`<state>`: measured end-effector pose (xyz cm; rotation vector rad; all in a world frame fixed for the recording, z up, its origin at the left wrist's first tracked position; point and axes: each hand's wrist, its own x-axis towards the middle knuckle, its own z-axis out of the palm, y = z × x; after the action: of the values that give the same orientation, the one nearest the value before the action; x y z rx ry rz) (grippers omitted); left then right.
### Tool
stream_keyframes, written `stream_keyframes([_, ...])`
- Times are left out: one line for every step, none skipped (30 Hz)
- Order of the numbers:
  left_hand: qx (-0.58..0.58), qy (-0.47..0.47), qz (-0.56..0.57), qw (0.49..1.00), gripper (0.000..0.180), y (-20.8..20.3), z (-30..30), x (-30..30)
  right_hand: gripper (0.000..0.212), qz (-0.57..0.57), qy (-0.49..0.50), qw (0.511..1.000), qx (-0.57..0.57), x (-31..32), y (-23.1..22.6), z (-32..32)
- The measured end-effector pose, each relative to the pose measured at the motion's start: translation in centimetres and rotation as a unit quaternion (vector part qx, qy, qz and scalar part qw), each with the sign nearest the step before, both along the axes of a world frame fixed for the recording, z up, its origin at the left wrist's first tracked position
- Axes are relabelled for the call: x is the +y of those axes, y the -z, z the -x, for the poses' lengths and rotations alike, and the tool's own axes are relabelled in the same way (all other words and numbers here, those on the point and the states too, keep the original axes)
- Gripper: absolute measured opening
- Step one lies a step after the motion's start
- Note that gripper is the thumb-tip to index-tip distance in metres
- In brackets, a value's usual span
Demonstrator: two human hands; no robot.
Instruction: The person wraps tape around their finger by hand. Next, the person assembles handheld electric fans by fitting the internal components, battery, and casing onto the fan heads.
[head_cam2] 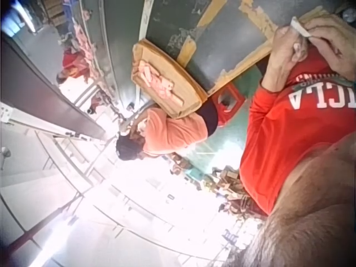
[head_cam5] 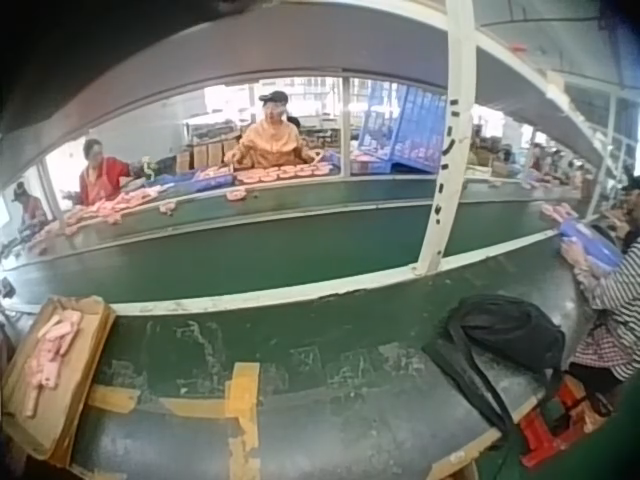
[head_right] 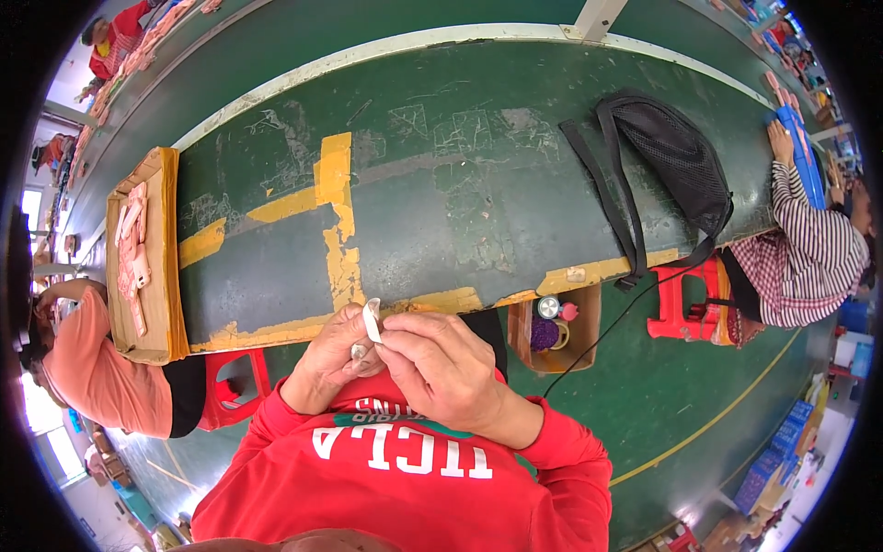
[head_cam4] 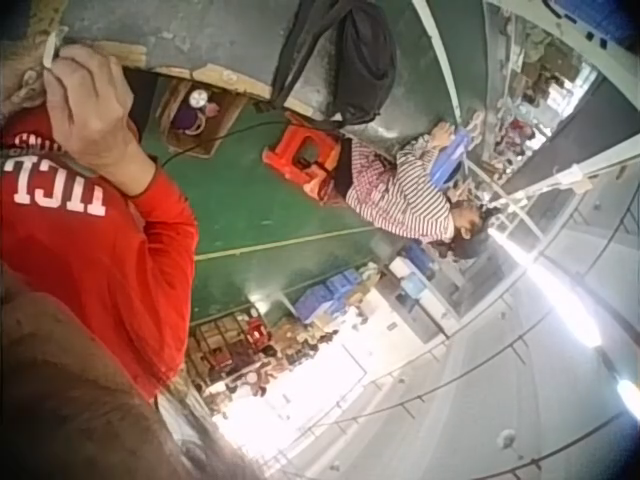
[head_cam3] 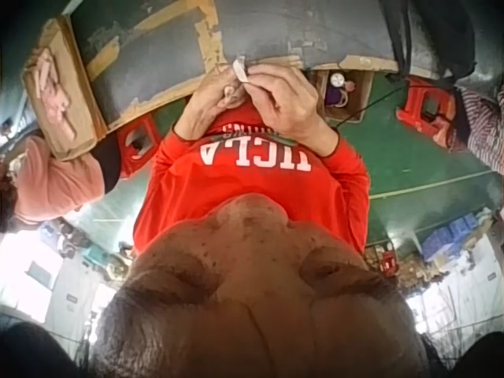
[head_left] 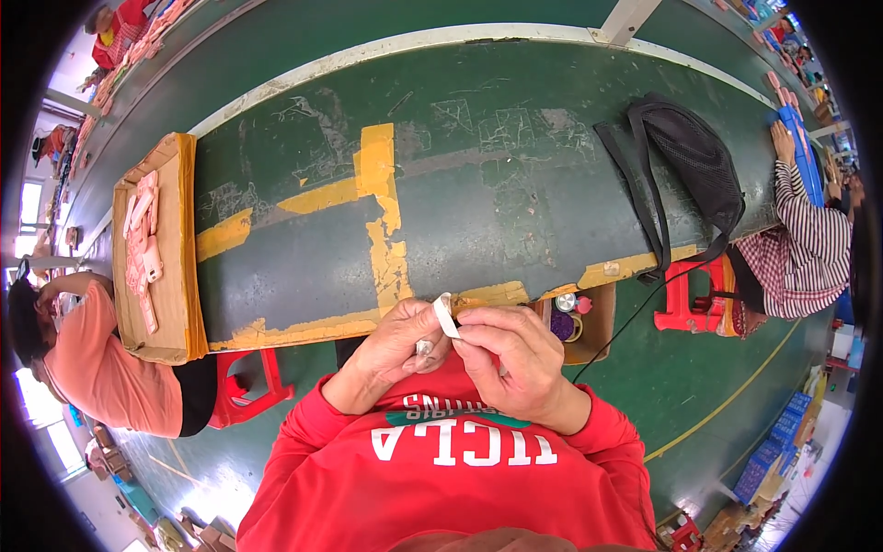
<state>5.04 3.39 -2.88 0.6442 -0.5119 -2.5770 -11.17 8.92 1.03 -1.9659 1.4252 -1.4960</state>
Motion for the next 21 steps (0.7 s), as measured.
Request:
stream_keyframes([0.013,0.002,0.003,1.000,0.043,0.0,0.0,0.0,0.017,-0.009,-0.003,1.000,-0.005,0.0,0.0,0.1])
stream_keyframes([0.013,0.001,0.002,1.000,0.043,0.0,0.0,0.0,0.017,-0.009,-0.004,1.000,-0.005,-0.1,0.0,0.2])
stream_keyframes([0.023,0.001,0.007,1.000,0.043,0.0,0.0,0.0,0.016,-0.027,-0.009,0.999,-0.024,-0.1,0.1,0.4])
stream_keyframes([0.033,0.001,0.011,0.999,0.044,0.0,-0.1,-0.1,0.015,-0.045,-0.014,0.998,-0.043,-0.2,0.1,0.5])
stream_keyframes([0.032,0.001,0.010,0.999,0.044,0.0,-0.1,0.0,0.015,-0.046,-0.014,0.998,-0.043,-0.2,0.1,0.7])
stream_keyframes([0.039,0.004,0.016,0.999,0.045,0.0,-0.1,0.0,0.013,-0.081,-0.028,0.994,-0.069,-0.2,0.0,0.9])
stream_keyframes([0.045,0.007,0.022,0.999,0.045,0.0,-0.1,0.0,0.012,-0.116,-0.043,0.988,-0.094,-0.2,-0.1,1.0])
stream_keyframes([0.044,0.007,0.019,0.999,0.045,0.0,-0.2,-0.1,0.009,-0.134,-0.051,0.984,-0.107,-0.3,0.0,1.2])
stream_keyframes([0.049,0.024,0.019,0.998,0.047,0.0,-0.1,-0.2,0.009,-0.137,-0.050,0.983,-0.108,-0.4,0.1,1.3])
stream_keyframes([0.053,0.041,0.019,0.998,0.049,0.1,-0.1,-0.3,0.008,-0.159,-0.060,0.977,-0.128,-0.5,0.3,1.3])
stream_keyframes([0.052,0.040,0.016,0.998,0.049,0.2,-0.2,-0.3,0.007,-0.180,-0.072,0.970,-0.148,-0.5,0.3,1.4])
stream_keyframes([0.057,0.055,0.026,0.997,0.046,0.3,-0.3,-0.3,0.006,-0.198,-0.086,0.964,-0.157,-0.6,0.2,1.5])
stream_keyframes([0.062,0.070,0.036,0.995,0.043,0.4,-0.3,-0.3,0.006,-0.200,-0.086,0.963,-0.159,-0.6,0.3,1.6])
stream_keyframes([0.061,0.070,0.033,0.995,0.043,0.4,-0.4,-0.3,0.006,-0.213,-0.096,0.959,-0.162,-0.7,0.4,1.6])
stream_keyframes([0.062,0.081,0.030,0.994,0.043,0.4,-0.4,-0.4,0.006,-0.226,-0.107,0.954,-0.164,-0.8,0.5,1.7])
stream_keyframes([0.062,0.093,0.027,0.993,0.043,0.4,-0.4,-0.4,0.006,-0.228,-0.106,0.954,-0.165,-0.8,0.7,1.7])
stream_keyframes([0.062,0.093,0.026,0.993,0.043,0.5,-0.4,-0.3,0.006,-0.228,-0.117,0.952,-0.167,-0.9,0.7,1.8])
stream_keyframes([0.066,0.095,0.015,0.993,0.042,0.5,-0.4,-0.2,0.006,-0.228,-0.128,0.951,-0.168,-1.0,0.8,1.8])
stream_keyframes([0.070,0.098,0.004,0.993,0.042,0.6,-0.3,-0.1,0.006,-0.229,-0.127,0.950,-0.168,-1.0,1.0,1.8])
stream_keyframes([0.070,0.098,0.003,0.993,0.042,0.7,-0.3,-0.1,0.007,-0.227,-0.137,0.948,-0.175,-1.1,1.2,1.8])
stream_keyframes([0.081,0.099,-0.009,0.992,0.041,0.9,-0.3,0.0,0.007,-0.225,-0.147,0.946,-0.181,-1.1,1.4,1.8])
